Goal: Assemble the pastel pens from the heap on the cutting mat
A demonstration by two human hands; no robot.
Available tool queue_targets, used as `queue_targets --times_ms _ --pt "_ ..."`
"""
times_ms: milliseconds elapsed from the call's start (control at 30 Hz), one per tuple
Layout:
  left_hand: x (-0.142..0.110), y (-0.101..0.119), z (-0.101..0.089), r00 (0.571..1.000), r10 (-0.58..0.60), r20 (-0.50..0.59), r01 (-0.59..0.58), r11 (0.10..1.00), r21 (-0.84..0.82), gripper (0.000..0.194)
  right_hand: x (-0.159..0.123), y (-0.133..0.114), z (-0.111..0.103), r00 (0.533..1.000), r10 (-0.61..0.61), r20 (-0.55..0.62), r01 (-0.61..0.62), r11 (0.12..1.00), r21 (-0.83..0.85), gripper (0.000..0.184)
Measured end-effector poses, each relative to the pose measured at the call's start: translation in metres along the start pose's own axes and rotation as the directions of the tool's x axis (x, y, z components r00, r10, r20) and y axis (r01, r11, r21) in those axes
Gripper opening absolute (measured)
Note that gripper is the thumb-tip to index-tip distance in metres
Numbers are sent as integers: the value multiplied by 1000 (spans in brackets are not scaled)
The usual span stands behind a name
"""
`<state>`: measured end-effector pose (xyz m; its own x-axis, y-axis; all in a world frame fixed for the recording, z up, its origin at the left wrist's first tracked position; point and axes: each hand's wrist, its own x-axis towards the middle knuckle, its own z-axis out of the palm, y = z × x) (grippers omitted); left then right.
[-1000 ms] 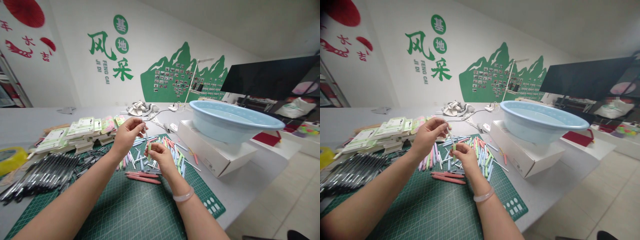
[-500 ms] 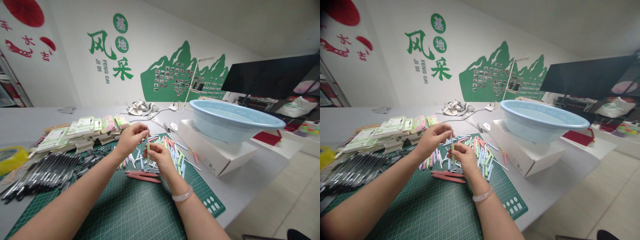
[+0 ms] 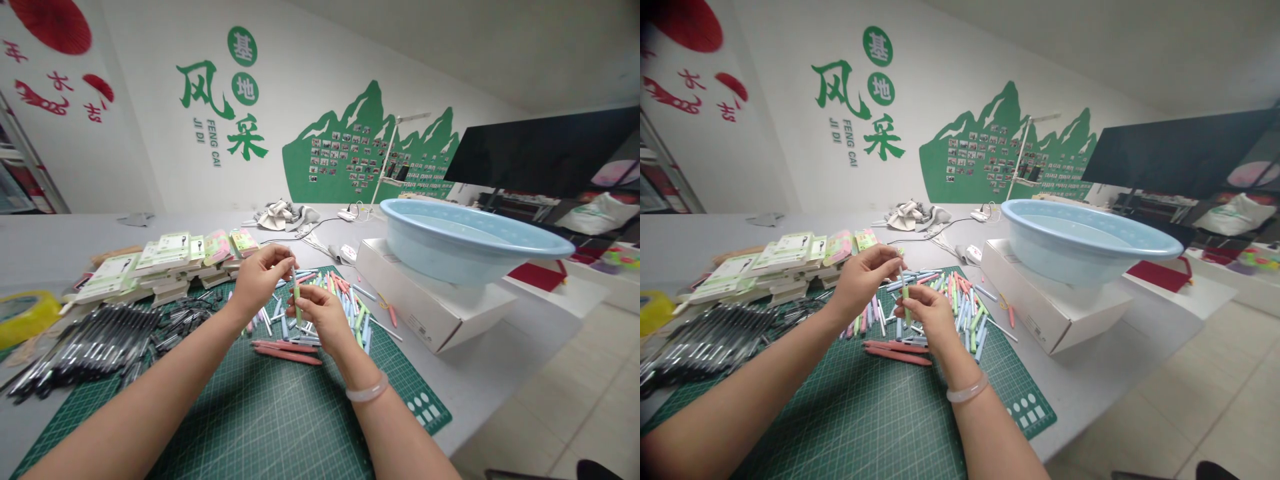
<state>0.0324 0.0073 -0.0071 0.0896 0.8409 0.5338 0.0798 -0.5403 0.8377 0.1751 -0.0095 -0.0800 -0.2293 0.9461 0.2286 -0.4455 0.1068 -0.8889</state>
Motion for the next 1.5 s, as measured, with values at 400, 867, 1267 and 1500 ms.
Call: queue_targets --times_ms 400,867,1267,1500 --pt "4 -1 -8 986 -72 148 77 997 -26 11 -1 5 0 999 53 -6 -53 999 -11 26" --pt "8 12 -12 993 -33 116 37 999 -29 14 -5 -3 9 994 91 59 -98 987 125 28" --pt "6 12 -12 972 -136 193 155 984 -85 18 -8 -2 12 985 121 119 -138 980 143 29" --pt "-2 30 -17 992 -49 113 62 991 -119 13 -7 -3 11 993 -33 116 37 999 -38 21"
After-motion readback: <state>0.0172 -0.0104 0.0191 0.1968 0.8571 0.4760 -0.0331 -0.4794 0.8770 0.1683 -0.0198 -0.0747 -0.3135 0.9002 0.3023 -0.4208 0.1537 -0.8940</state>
